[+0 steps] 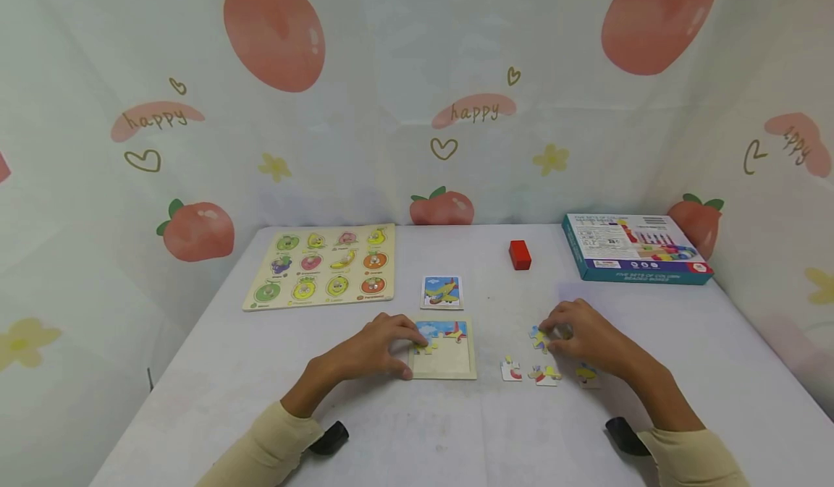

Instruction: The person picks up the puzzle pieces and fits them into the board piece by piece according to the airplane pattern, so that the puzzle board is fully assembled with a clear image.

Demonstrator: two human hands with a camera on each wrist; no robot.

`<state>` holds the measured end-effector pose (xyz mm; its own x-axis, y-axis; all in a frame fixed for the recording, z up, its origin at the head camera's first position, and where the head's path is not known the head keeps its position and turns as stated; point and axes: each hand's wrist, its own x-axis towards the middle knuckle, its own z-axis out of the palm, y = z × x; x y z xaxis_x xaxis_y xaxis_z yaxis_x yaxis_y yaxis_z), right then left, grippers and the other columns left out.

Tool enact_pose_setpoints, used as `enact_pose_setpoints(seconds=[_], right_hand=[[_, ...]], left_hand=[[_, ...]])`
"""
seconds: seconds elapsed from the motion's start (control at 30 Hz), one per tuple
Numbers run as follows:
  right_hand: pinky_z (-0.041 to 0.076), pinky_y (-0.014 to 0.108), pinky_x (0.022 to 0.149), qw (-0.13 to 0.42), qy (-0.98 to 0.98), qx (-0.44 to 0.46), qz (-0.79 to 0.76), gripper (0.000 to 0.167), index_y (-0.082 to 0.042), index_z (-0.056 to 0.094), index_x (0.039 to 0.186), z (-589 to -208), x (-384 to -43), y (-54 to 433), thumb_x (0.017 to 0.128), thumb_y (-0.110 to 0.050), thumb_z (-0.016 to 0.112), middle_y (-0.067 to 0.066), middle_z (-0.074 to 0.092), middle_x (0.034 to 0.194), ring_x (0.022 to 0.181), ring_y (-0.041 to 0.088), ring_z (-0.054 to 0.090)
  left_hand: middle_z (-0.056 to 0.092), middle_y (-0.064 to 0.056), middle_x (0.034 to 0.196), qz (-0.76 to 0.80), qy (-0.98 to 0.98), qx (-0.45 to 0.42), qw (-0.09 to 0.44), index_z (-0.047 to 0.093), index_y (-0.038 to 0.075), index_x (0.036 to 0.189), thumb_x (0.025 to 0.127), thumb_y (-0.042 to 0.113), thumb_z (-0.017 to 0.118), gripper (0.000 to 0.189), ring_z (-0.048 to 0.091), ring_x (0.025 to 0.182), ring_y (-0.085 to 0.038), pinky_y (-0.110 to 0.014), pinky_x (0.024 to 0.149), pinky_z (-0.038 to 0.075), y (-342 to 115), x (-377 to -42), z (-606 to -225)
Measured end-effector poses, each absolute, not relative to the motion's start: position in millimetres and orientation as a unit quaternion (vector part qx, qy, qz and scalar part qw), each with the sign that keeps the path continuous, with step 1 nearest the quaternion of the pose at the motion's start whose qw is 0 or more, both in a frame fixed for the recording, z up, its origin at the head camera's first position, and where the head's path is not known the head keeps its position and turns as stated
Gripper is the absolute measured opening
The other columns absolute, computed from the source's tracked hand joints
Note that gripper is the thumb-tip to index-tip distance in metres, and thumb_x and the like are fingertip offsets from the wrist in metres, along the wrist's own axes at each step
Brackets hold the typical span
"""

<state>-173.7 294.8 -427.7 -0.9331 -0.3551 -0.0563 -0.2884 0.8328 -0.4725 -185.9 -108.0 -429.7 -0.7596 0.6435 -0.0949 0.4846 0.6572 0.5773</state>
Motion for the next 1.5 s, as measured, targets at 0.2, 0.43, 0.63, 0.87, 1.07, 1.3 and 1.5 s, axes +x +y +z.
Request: enact_pose_setpoints(seconds=[0.2, 0.43, 0.63, 0.87, 1.07, 1.3, 1.5], right_hand=[[0.052, 0.06, 0.095, 0.076, 0.956, -0.16, -0.232, 0.025, -0.014, 0.083, 0.11, -427, -174, 294, 0.089, -0.027, 0.083, 0.002, 0.073, 0.114, 0.116, 0.034, 0.057], [0.053, 0.058, 0.094, 0.078, 0.958, -0.153, -0.231, 0.027, -0.013, 0.084, 0.108, -425, -175, 295, 0.088, -0.032, 0.085, 0.0, 0.074, 0.109, 0.114, 0.034, 0.058], [0.055, 0.05, 0.091, 0.084, 0.957, -0.149, -0.232, 0.025, -0.015, 0.085, 0.104, -424, -176, 295, 0.088, -0.034, 0.086, -0.003, 0.075, 0.106, 0.111, 0.029, 0.059], [0.054, 0.05, 0.091, 0.079, 0.958, -0.151, -0.23, 0.027, -0.017, 0.085, 0.103, -425, -178, 292, 0.087, -0.038, 0.086, -0.004, 0.075, 0.106, 0.11, 0.027, 0.058], [0.054, 0.051, 0.089, 0.064, 0.956, -0.171, -0.228, 0.028, -0.015, 0.084, 0.103, -424, -180, 281, 0.086, -0.038, 0.086, -0.003, 0.074, 0.105, 0.109, 0.028, 0.059], [0.055, 0.049, 0.089, 0.061, 0.952, -0.19, -0.233, 0.026, -0.015, 0.084, 0.102, -421, -185, 260, 0.087, -0.035, 0.086, -0.002, 0.073, 0.105, 0.109, 0.027, 0.06], [0.057, 0.046, 0.09, 0.065, 0.948, -0.201, -0.238, 0.025, -0.017, 0.084, 0.103, -420, -188, 241, 0.087, -0.036, 0.084, -0.004, 0.072, 0.106, 0.11, 0.025, 0.059]], left_hand=[[0.065, 0.004, 0.132, 0.274, 0.898, 0.31, 0.15, 0.077, 0.021, 0.129, 0.083, 0.02, 0.092, 0.048, 0.049, 0.122, -0.02, -0.044, 0.105, 0.04, -109, -185, -429], [0.065, 0.007, 0.133, 0.266, 0.902, 0.306, 0.151, 0.077, 0.023, 0.13, 0.083, 0.021, 0.092, 0.049, 0.048, 0.122, -0.018, -0.04, 0.105, 0.04, -108, -185, -430], [0.065, 0.006, 0.133, 0.27, 0.901, 0.305, 0.151, 0.077, 0.023, 0.13, 0.083, 0.021, 0.092, 0.049, 0.048, 0.123, -0.018, -0.041, 0.105, 0.039, -109, -185, -430], [0.065, 0.004, 0.134, 0.27, 0.9, 0.309, 0.151, 0.077, 0.021, 0.13, 0.084, 0.02, 0.092, 0.048, 0.048, 0.123, -0.02, -0.042, 0.105, 0.04, -109, -184, -429], [0.065, 0.002, 0.134, 0.27, 0.899, 0.309, 0.154, 0.077, 0.02, 0.13, 0.084, 0.02, 0.091, 0.048, 0.048, 0.123, -0.021, -0.043, 0.104, 0.04, -108, -184, -427], [0.065, 0.003, 0.133, 0.275, 0.898, 0.306, 0.155, 0.077, 0.02, 0.129, 0.083, 0.02, 0.092, 0.048, 0.049, 0.123, -0.021, -0.043, 0.105, 0.04, -108, -185, -428], [0.065, 0.004, 0.133, 0.276, 0.898, 0.307, 0.153, 0.077, 0.021, 0.129, 0.083, 0.021, 0.092, 0.048, 0.049, 0.122, -0.02, -0.043, 0.104, 0.04, -107, -186, -429]])
